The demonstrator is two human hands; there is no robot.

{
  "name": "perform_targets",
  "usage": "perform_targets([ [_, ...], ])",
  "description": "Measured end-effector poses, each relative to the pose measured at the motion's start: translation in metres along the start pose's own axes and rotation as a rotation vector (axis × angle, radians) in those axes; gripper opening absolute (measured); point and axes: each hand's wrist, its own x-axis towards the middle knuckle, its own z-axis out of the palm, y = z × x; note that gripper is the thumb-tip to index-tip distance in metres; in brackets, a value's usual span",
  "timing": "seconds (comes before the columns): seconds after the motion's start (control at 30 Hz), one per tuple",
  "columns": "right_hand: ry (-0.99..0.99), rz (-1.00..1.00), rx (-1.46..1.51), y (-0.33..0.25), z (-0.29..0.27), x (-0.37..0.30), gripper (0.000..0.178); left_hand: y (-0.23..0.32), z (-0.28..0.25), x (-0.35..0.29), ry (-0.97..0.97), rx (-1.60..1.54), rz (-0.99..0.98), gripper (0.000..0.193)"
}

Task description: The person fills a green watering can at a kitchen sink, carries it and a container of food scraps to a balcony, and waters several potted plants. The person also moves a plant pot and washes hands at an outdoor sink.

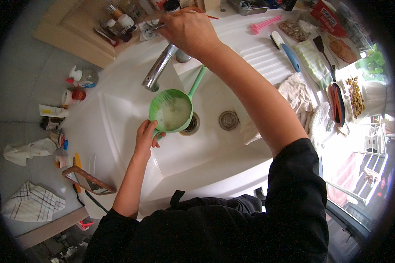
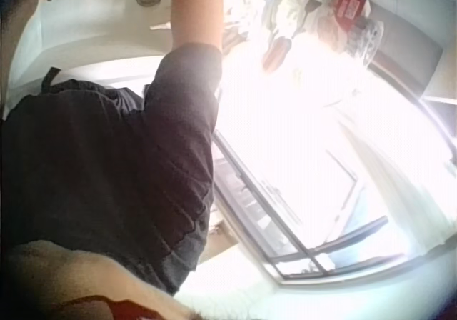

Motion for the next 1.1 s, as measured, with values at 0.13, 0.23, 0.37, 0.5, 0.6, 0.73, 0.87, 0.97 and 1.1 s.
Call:
perform_targets([
  [0.13,-0.034,0.018,0.029,0.001,0.005,-0.002,0.023,0.001,-0.001,-0.002,-0.009,0.021,0.011,0.027],
  [0.23,-0.019,0.019,0.068,0.000,0.004,-0.008,0.023,0.002,0.001,-0.003,-0.020,0.026,0.026,0.027],
  [0.37,-0.014,-0.050,0.036,-0.012,0.003,-0.031,0.038,0.004,0.004,-0.009,0.002,0.001,0.039,0.027],
  [0.5,-0.112,-0.004,0.198,-0.013,-0.018,-0.050,0.049,0.007,0.011,-0.021,-0.020,0.009,0.061,0.026],
  [0.6,-0.081,0.077,0.331,-0.030,-0.049,-0.077,0.045,0.005,0.008,-0.038,-0.010,0.007,0.069,0.024],
  [0.73,-0.093,0.242,0.413,-0.058,-0.111,-0.145,0.041,-0.003,0.007,-0.065,-0.039,-0.033,0.142,0.022],
  [0.87,-0.028,0.445,0.388,-0.090,-0.177,-0.230,0.030,-0.006,0.001,-0.097,-0.092,-0.060,0.146,0.022],
  [0.97,0.025,0.716,0.268,-0.116,-0.218,-0.299,0.015,-0.011,-0.007,-0.120,-0.120,-0.043,0.160,0.028],
  [1.1,0.239,1.167,0.265,-0.165,-0.260,-0.396,0.013,-0.016,-0.012,-0.143,-0.142,-0.034,0.159,0.032],
])
